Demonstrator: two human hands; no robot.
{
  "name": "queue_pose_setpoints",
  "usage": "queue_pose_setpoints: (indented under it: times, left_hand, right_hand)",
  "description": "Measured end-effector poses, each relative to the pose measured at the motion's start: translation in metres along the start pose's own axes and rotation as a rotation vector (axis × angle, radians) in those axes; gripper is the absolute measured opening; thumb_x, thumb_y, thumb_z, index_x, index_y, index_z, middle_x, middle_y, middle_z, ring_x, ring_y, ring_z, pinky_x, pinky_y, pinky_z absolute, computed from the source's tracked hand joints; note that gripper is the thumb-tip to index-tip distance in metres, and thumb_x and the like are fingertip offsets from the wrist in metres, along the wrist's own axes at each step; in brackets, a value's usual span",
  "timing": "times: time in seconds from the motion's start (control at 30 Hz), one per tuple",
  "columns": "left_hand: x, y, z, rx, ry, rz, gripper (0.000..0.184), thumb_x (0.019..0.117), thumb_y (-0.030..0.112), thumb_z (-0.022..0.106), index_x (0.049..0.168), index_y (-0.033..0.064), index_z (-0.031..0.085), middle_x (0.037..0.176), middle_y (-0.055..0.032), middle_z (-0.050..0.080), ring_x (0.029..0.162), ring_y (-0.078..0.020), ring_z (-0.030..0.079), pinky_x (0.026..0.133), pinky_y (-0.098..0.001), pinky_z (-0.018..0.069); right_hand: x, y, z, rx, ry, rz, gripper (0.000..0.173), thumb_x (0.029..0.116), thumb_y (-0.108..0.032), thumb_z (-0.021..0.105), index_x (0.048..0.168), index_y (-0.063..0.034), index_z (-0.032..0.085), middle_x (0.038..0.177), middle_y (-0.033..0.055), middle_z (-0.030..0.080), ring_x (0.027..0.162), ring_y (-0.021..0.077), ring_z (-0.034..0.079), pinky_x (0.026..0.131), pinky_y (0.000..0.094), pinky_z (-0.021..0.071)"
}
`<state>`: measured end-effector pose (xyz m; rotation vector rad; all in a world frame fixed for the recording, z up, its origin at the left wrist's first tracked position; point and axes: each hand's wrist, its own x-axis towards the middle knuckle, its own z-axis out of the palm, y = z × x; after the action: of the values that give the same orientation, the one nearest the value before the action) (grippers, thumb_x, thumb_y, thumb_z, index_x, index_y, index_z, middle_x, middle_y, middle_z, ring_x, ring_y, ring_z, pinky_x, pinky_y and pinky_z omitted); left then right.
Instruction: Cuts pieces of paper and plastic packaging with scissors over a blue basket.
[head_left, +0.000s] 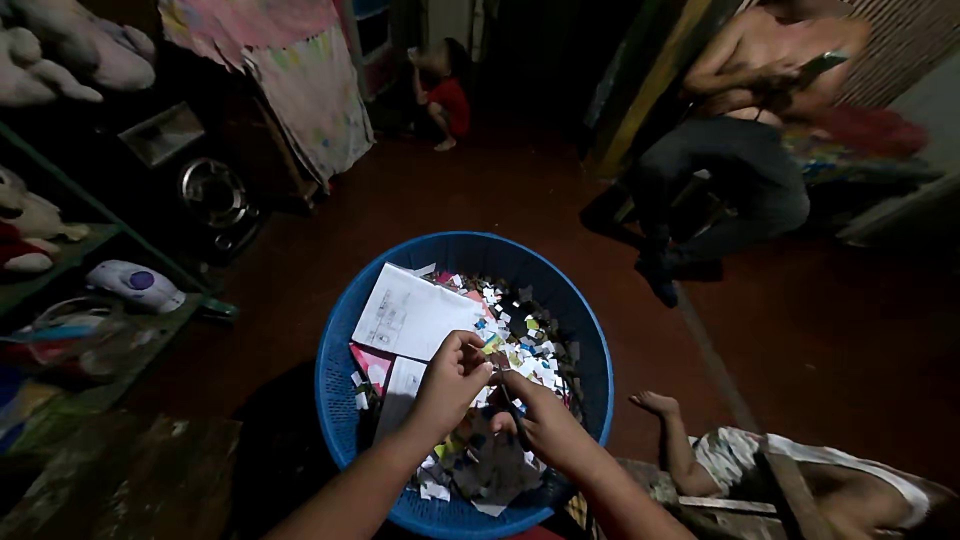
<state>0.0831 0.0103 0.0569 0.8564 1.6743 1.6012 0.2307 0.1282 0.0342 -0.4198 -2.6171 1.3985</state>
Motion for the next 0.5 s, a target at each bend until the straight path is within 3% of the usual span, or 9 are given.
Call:
queue_pose_setpoints:
  times: [0.17,0.5]
  left_hand:
    - [0.0006,-0.0010,0.0012,-0.038,-0.008,-0.002,0.035,0.0923,0.002,0.064,0.125,-0.0010,0.052,0.103,-0.0075,0.064,0.089,-0.0128,0.068,0.082,-0.0306,0.0594]
    - [0.0016,0.0006,0.0031,-0.037,0.012,-0.012,0.034,0.0922,0.001,0.064,0.124,-0.0008,0.051,0.102,-0.0078,0.064,0.086,-0.0138,0.069,0.080,-0.0306,0.0602]
  right_hand:
    - [-0.0027,0.0029,0.0018,-0.015,0.062,-0.021,0.067,0.0903,-0.064,0.063,0.121,-0.0046,0.064,0.086,0.0034,0.070,0.072,0.0126,0.066,0.067,0.0348,0.0570]
    - [-0.0045,0.0006,0.0042,-0.043,0.119,0.002,0.060,0.0897,-0.061,0.066,0.114,-0.0054,0.066,0.076,0.0021,0.064,0.061,0.0110,0.059,0.058,0.0311,0.0523]
